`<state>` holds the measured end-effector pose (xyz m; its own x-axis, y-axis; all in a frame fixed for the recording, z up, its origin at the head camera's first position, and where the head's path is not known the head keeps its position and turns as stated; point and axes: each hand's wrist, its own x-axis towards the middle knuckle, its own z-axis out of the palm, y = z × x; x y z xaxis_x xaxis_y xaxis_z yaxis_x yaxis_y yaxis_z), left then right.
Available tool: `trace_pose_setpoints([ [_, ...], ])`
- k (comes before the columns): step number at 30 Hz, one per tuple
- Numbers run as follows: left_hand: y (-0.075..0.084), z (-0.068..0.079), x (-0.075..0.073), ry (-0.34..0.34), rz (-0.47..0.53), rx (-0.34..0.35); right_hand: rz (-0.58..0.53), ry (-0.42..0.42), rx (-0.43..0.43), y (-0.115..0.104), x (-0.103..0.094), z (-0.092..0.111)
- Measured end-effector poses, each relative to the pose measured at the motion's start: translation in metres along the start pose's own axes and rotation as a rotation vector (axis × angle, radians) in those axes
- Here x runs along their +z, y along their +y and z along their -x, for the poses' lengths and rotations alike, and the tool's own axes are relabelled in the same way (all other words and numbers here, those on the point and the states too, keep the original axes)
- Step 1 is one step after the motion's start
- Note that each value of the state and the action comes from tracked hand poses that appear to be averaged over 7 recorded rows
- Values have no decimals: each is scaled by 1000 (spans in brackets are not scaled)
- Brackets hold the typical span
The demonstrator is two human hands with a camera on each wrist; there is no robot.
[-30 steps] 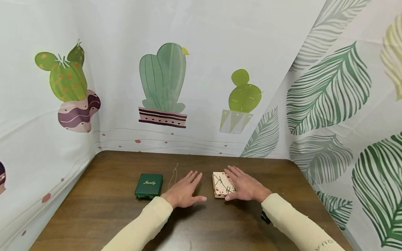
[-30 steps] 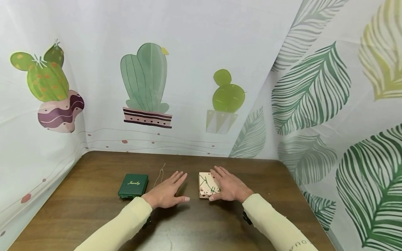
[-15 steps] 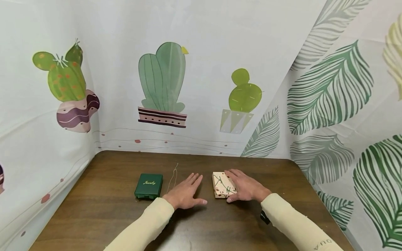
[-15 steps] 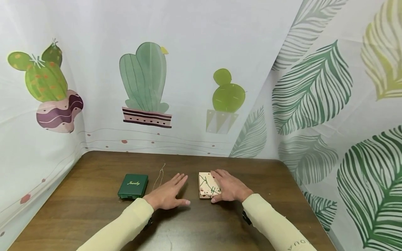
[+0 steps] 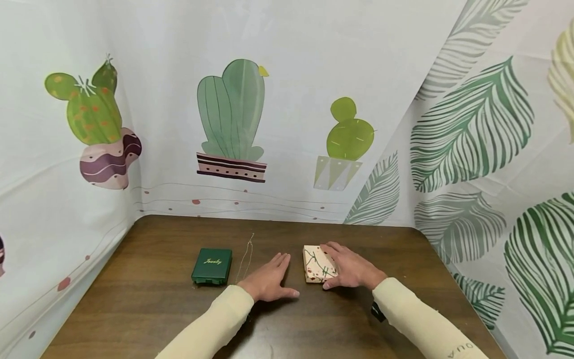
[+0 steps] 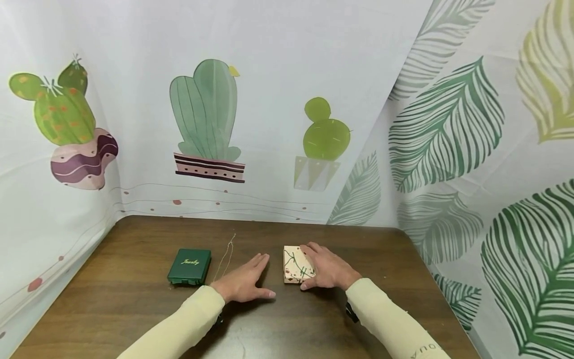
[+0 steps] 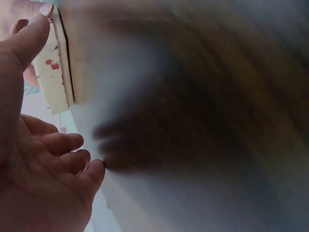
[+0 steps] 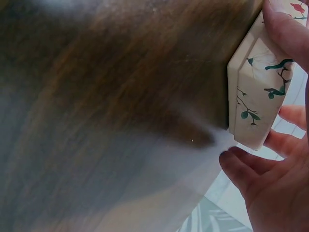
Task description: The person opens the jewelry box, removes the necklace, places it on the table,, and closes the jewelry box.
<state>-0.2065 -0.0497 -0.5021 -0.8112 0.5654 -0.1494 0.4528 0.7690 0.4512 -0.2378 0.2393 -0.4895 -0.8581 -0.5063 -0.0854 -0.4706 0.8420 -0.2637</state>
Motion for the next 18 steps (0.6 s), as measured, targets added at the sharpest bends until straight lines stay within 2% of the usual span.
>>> trace_pose_setpoints([
  [12,18,-12,7,0,20,-11,-50,8,-1,1,2,1],
  [18,21,-17,10,14,94,-17,-51,14,-2,0,3,0],
])
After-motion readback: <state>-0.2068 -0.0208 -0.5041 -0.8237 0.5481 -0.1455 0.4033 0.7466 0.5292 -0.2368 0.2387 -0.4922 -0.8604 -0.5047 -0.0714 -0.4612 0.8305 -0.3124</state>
